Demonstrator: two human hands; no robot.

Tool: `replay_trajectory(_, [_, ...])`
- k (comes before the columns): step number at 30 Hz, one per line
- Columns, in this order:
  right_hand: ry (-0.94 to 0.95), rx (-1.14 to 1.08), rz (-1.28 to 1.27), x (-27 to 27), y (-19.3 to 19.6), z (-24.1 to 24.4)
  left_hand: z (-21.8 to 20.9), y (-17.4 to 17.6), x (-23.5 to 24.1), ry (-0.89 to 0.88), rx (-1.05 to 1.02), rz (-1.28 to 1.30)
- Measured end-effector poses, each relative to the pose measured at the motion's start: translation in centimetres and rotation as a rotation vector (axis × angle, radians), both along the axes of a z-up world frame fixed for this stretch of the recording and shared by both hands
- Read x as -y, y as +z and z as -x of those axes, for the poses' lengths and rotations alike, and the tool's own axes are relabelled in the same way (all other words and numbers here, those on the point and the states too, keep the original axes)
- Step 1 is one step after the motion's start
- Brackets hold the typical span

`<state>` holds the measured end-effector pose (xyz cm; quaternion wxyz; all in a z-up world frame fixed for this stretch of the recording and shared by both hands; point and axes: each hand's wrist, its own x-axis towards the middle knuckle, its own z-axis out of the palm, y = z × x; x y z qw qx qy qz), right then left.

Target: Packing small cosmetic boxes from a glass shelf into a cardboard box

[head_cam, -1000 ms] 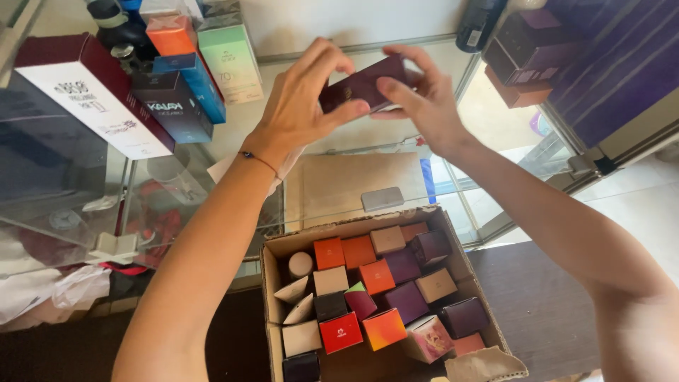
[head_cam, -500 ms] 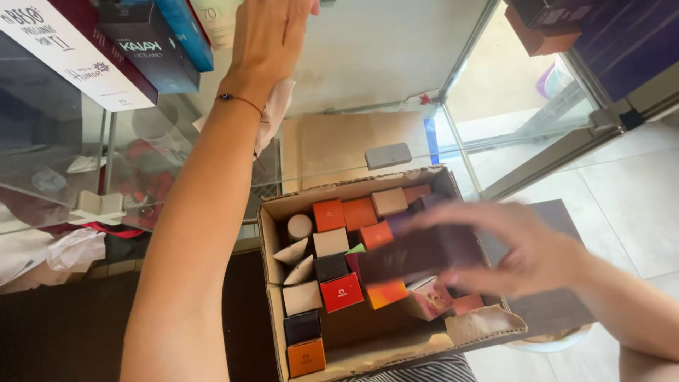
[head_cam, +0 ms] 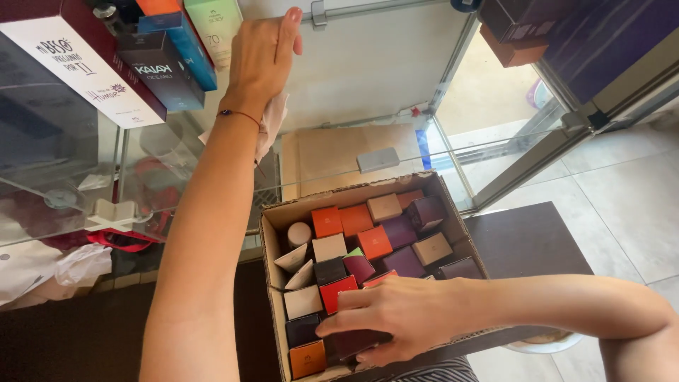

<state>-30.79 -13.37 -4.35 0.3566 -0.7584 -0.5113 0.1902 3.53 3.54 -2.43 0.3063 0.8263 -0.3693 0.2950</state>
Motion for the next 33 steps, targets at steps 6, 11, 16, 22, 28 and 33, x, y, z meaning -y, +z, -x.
replay_trajectory(6, [0.067, 0.296, 0.087, -1.4, -7.5, 0.2, -0.3, -0.6, 0.1, -0.018, -0.015, 0.015])
replay_trajectory(11, [0.001, 0.941, 0.026, -3.0, -10.3, 0.2, -0.7, -0.4, 0.1, -0.036, 0.000, -0.011])
replay_trajectory(16, [-0.020, 1.069, -0.037, -3.2, -10.6, -0.2, 0.5, 0.4, 0.2, -0.030, -0.086, 0.008])
replay_trajectory(22, [0.158, 0.711, -0.013, -2.0, -6.3, -3.0, 0.5, 0.5, 0.4, -0.053, -0.038, 0.001])
replay_trajectory(28, [0.020, 0.546, -0.364, 0.0, 3.7, -10.1, 0.0, 0.1, 0.6, -0.071, -0.041, -0.016])
replay_trajectory(33, [-0.248, 0.846, -0.435, 0.1, 8.9, -19.4, 0.7, 1.1, 1.0, -0.042, -0.106, -0.051])
